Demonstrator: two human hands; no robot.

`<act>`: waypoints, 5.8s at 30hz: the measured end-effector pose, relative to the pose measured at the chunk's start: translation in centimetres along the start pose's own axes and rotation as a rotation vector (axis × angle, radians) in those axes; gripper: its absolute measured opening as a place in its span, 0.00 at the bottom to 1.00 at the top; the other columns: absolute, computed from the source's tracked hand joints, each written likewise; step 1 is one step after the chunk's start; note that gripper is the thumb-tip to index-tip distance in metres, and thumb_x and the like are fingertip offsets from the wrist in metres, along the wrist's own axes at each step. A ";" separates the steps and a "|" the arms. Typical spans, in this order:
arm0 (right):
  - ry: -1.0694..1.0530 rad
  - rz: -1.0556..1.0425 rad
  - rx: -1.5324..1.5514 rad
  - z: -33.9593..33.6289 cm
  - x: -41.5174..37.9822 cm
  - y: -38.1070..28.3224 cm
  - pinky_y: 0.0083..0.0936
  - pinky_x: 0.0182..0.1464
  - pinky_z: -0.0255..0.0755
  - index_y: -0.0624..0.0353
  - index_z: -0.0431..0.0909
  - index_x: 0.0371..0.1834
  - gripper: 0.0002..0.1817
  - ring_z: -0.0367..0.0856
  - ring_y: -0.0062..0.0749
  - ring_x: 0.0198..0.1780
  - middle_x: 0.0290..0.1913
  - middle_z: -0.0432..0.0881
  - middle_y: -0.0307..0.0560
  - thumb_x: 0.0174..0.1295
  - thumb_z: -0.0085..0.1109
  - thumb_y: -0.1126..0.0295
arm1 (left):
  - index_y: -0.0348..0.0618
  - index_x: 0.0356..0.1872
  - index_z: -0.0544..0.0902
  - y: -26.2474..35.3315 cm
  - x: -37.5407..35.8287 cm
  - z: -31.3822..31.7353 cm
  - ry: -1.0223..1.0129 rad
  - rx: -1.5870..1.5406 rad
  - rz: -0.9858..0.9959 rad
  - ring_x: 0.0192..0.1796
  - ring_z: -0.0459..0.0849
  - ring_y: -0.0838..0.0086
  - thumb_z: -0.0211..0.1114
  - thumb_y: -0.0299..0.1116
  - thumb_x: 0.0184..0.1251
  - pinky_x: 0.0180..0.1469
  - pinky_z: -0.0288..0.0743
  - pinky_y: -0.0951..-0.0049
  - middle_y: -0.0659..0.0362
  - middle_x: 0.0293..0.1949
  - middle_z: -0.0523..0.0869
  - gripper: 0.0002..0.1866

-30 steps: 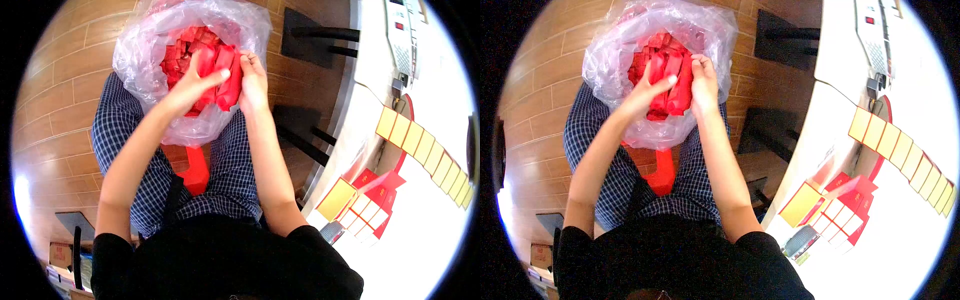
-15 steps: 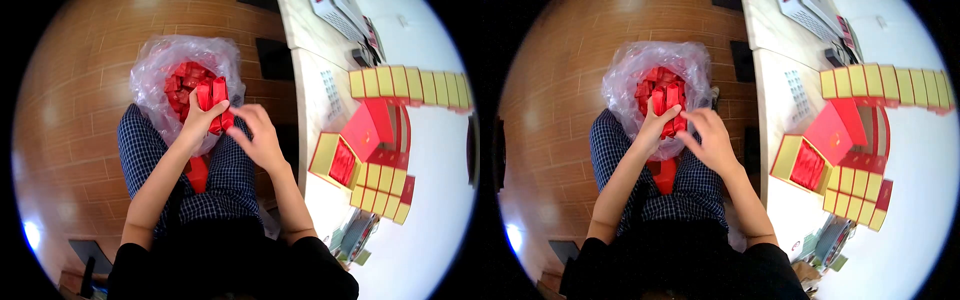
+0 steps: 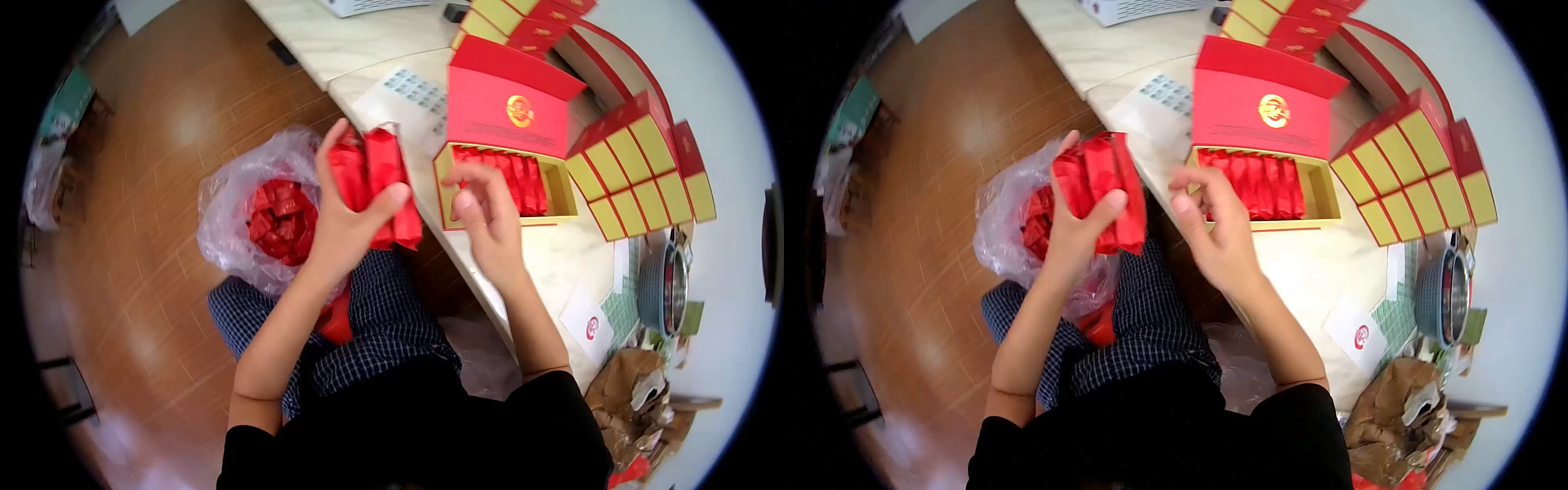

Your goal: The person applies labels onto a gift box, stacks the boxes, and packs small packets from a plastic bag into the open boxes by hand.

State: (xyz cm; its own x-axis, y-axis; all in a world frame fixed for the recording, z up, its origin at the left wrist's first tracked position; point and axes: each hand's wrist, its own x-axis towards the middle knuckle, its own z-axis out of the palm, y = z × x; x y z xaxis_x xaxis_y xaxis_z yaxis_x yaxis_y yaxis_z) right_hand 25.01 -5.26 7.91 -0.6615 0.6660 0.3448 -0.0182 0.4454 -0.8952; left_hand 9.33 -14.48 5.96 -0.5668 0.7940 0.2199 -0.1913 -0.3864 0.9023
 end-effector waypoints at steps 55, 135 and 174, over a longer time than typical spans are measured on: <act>0.316 0.519 -0.077 -21.4 3.3 6.3 0.19 0.52 0.69 0.64 0.78 0.55 0.23 0.76 0.20 0.46 0.43 0.82 0.41 0.69 0.53 0.54 | 0.30 0.45 0.70 -14.7 9.8 23.3 -0.386 0.798 0.166 0.44 0.78 0.42 0.47 0.55 0.73 0.47 0.72 0.50 0.38 0.45 0.76 0.30; -0.592 0.512 -0.224 34.5 4.7 28.6 0.33 0.49 0.73 0.61 0.76 0.48 0.13 0.82 0.44 0.45 0.38 0.83 0.51 0.60 0.58 0.71 | 0.39 0.48 0.78 -12.7 -2.6 -35.8 0.952 0.427 -0.178 0.46 0.78 0.78 0.50 0.26 0.73 0.52 0.70 0.77 0.60 0.42 0.82 0.10; -0.417 1.078 0.248 30.4 4.8 32.9 0.24 0.42 0.76 0.61 0.72 0.54 0.18 0.81 0.27 0.44 0.47 0.82 0.45 0.63 0.62 0.69 | 0.43 0.58 0.74 -19.7 -1.7 -40.1 0.703 0.201 -0.676 0.54 0.77 0.71 0.57 0.49 0.69 0.57 0.68 0.69 0.58 0.51 0.80 0.24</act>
State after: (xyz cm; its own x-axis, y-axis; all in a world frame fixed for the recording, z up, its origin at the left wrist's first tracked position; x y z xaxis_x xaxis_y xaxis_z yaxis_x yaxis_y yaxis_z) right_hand -1.56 -5.57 -28.51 -0.6173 0.3596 -0.6997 0.5843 -0.3859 -0.7139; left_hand -18.09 -27.08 -27.06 -0.7471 0.3338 -0.5749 -0.5470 0.1828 0.8170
